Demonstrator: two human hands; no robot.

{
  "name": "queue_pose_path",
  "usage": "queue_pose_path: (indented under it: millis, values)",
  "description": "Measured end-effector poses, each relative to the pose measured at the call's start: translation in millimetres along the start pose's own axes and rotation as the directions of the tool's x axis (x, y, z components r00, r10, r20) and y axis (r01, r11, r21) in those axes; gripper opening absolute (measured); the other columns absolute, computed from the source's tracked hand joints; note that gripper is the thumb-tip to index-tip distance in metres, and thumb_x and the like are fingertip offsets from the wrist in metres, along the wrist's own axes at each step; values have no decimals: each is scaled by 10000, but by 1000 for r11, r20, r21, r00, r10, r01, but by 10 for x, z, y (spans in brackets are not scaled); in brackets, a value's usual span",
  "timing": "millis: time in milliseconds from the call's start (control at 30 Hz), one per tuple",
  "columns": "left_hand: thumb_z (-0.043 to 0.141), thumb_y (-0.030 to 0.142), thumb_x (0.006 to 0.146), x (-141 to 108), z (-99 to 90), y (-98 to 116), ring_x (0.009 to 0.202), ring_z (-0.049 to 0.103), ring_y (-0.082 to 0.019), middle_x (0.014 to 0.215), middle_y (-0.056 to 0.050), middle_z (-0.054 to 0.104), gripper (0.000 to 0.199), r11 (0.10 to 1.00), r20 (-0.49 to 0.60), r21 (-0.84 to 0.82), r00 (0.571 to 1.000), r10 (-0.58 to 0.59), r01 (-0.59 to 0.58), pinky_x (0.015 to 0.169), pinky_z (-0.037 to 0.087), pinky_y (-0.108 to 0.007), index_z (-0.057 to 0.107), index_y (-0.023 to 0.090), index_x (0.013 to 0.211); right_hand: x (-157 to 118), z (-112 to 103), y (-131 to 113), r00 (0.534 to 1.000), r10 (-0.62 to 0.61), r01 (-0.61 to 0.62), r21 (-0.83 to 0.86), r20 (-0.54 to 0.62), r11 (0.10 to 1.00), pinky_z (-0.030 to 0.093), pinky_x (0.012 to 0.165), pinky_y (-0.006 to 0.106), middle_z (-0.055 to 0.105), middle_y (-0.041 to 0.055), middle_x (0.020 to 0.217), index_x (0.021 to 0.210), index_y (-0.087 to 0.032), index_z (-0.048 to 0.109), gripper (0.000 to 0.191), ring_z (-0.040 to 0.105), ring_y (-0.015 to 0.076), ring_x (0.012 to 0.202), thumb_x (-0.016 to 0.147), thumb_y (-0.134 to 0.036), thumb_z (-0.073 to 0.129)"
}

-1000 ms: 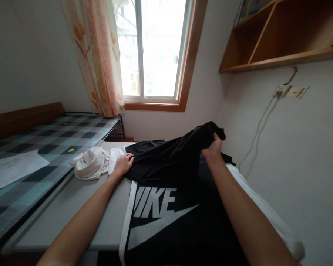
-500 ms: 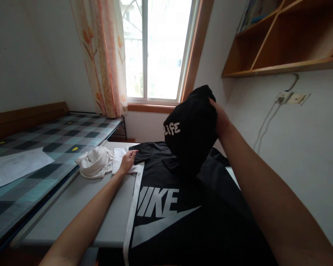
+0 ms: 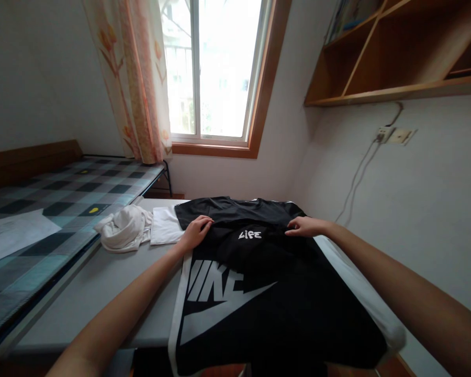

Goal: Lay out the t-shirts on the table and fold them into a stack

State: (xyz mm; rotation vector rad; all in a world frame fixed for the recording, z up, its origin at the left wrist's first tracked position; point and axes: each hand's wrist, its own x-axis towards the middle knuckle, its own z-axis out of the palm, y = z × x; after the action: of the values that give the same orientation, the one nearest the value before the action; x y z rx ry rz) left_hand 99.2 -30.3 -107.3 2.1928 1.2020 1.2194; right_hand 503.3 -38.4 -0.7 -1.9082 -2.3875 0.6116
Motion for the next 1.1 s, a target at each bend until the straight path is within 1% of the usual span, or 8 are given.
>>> queue_pose_path:
  millis: [233,400,500,600,767,900,1000,1100]
  values:
    - [679,376,750,282,295,238,980,659,-290,1002,-93,731,363,969,164,159,962,-217,191,892,477,-414,688,207,1072,-94,355,87,939,2,-36,-91,-345,995,475,730,331,717,61,884,787,-242,700,148,651,230,800,700,-353,655]
    - [680,349,688,478,247,369,814,652,-231,785,-42,704,184,948,232,-137,940,-250,286,772,487,-333,686,180,761,-101,250,20,849,140,140,471,-510,871,492,702,319,672,50,776,843,-202,629,297,616,201,746,752,-472,545]
    - [648,471,705,569,92,474,722,622,-190,742,-27,668,316,845,213,-403,934,-285,350,675,474,-291,653,167,792,-135,151,-10,825,262,227,717,-501,659,497,630,296,653,16,735,925,-217,582,362,610,180,687,733,-524,579]
    - [639,567,707,634,-68,553,728,612,-180,775,-29,665,414,758,177,-540,930,-323,366,667,474,-279,624,173,833,-202,81,-50,855,280,194,769,-438,609,502,612,293,660,11,745,928,-222,593,408,615,175,672,685,-542,662]
    - [614,607,729,589,-263,608,660,566,-159,692,6,610,422,847,190,-413,941,-278,334,611,450,-259,602,188,767,-363,-11,-91,987,51,53,600,-156,798,521,747,320,715,48,861,866,-201,708,393,659,235,843,608,-491,775]
    - [838,430,479,427,-432,584,641,558,-168,658,24,609,388,956,428,-140,887,-176,257,574,407,-244,668,211,752,-462,-8,-106,994,-61,35,262,92,964,516,731,330,706,17,716,657,-206,728,302,656,251,761,461,-400,851]
    - [844,313,395,317,-496,523,621,546,-166,605,39,586,335,981,580,60,793,-186,186,563,379,-242,662,205,655,-504,77,-162,996,-59,82,379,-71,922,515,766,330,714,24,765,712,-196,726,313,649,237,788,570,-469,784]
    - [715,294,536,266,-468,477,630,524,-144,611,37,564,178,981,486,35,855,-183,190,585,372,-237,625,176,635,-545,179,-257,964,40,163,697,-265,698,522,818,343,721,49,926,960,-203,700,422,650,216,844,707,-539,674]
